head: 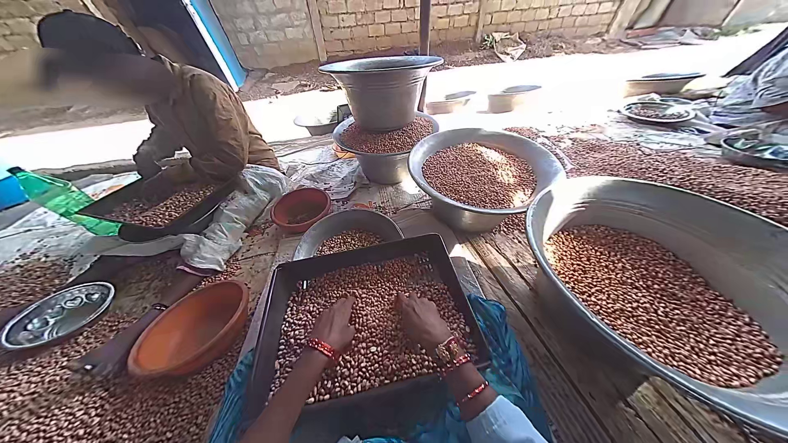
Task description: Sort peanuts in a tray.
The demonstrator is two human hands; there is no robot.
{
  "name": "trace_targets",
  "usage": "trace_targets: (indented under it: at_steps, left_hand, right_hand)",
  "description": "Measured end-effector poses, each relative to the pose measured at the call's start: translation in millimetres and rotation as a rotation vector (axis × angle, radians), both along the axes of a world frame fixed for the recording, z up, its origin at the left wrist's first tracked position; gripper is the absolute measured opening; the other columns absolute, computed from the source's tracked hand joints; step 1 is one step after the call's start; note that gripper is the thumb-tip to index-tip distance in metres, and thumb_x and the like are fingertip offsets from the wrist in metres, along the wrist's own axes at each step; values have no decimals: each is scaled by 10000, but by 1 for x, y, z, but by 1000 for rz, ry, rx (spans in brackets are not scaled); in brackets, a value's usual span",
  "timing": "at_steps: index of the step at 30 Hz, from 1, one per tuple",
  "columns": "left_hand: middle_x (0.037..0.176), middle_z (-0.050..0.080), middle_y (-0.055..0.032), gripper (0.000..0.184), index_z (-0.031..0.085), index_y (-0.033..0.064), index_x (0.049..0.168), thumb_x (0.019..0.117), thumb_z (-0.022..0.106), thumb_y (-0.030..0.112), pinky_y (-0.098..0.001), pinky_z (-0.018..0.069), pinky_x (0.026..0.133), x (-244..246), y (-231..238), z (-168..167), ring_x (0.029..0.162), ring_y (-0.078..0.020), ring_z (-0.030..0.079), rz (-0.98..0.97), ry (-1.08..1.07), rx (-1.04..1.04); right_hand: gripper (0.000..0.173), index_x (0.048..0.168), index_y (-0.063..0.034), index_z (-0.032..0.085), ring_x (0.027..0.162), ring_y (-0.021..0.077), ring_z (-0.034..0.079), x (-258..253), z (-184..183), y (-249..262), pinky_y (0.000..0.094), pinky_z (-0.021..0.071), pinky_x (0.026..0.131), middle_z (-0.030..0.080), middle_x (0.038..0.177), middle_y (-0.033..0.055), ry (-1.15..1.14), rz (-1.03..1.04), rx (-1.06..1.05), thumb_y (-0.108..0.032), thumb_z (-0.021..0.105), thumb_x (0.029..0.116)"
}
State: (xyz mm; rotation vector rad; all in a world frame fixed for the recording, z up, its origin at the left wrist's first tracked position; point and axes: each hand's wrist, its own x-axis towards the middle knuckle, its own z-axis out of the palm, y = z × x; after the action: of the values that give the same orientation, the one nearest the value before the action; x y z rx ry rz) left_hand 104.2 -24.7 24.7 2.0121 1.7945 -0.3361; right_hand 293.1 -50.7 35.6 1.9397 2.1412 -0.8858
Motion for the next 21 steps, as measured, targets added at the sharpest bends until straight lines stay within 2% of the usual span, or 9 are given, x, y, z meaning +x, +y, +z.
trace_targets:
  at_steps: [3, 5, 7, 10, 13, 16, 18, 19, 21]
  left_hand:
    - [1538, 471, -262, 743, 350, -22, 1571, 920, 703, 28, -524, 350, 1197, 4, 4, -6, 1431, -380, 471, 85, -346, -59]
    - [1438, 536, -278, 627, 387, -104, 1500, 914, 611, -123, -388, 419, 1135, -8, 6, -9, 1315, -281, 558, 199, -727, -22]
    - [1301, 611, -204, 482, 481, -96, 1409, 932, 500, -165, -295, 509, 962, -25, 9, -9, 1096, -152, 625, 273, -985, 26]
    - [1358, 612, -160, 489, 572, -2, 1370, 937, 428, -177, -363, 561, 877, -51, 13, 6, 1100, -200, 651, 232, -937, 89]
    - [1364, 615, -166, 458, 570, 17, 1379, 965, 447, -136, -427, 588, 849, -64, 15, 15, 1099, -264, 678, 256, -864, 132]
    - [1362, 637, -140, 351, 617, 71, 1359, 1019, 564, 5, -437, 579, 919, -64, 18, 17, 1068, -260, 704, 229, -706, 198]
    - [1303, 672, -161, 316, 663, 56, 1319, 1006, 623, 63, -450, 532, 1019, -55, 18, 16, 1135, -283, 688, 143, -590, 263]
    - [1265, 691, -166, 294, 687, 50, 1287, 1000, 635, 84, -471, 510, 1042, -48, 18, 15, 1150, -298, 680, 102, -538, 280]
    - [1245, 695, -164, 267, 714, 67, 1255, 1006, 636, 124, -494, 486, 1058, -32, 18, 15, 1172, -312, 663, 32, -426, 259]
  right_hand:
    - [628, 1536, -60, 422, 1218, 432, 612, -25, 1, 6, 592, 500, 991, 540, 1417, 273, 260, 132, 57, -88, 649, 950]
    - [532, 1481, -75, 514, 1253, 391, 614, -23, 3, 21, 574, 472, 1053, 597, 1400, 240, 514, 197, 118, -119, 669, 974]
    - [435, 1420, -61, 580, 1223, 342, 647, -8, 8, 41, 523, 494, 1055, 630, 1379, 200, 623, 206, 226, -140, 650, 998]
    - [385, 1377, -81, 624, 1295, 358, 588, 24, 13, 73, 545, 461, 1069, 619, 1385, 191, 395, 50, 337, -122, 601, 995]
    - [452, 1414, -40, 574, 1348, 457, 502, 44, 4, 90, 617, 441, 1045, 540, 1436, 262, 64, -43, 233, -127, 625, 973]
    - [761, 1614, -37, 281, 1378, 556, 431, 36, -6, 65, 652, 469, 1017, 241, 1631, 324, -57, 34, 60, -133, 668, 965]
    - [836, 1652, -44, 151, 1379, 580, 423, 24, -6, 33, 647, 464, 1028, 84, 1674, 341, -75, 159, -60, -142, 646, 985]
    - [772, 1640, -41, 203, 1363, 574, 450, 22, -3, 17, 647, 464, 1031, 157, 1653, 355, -58, 238, -87, -138, 622, 999]
    - [510, 1508, -69, 482, 1245, 477, 595, 28, 7, -5, 634, 472, 1016, 536, 1439, 298, 65, 386, -63, -160, 607, 1022]
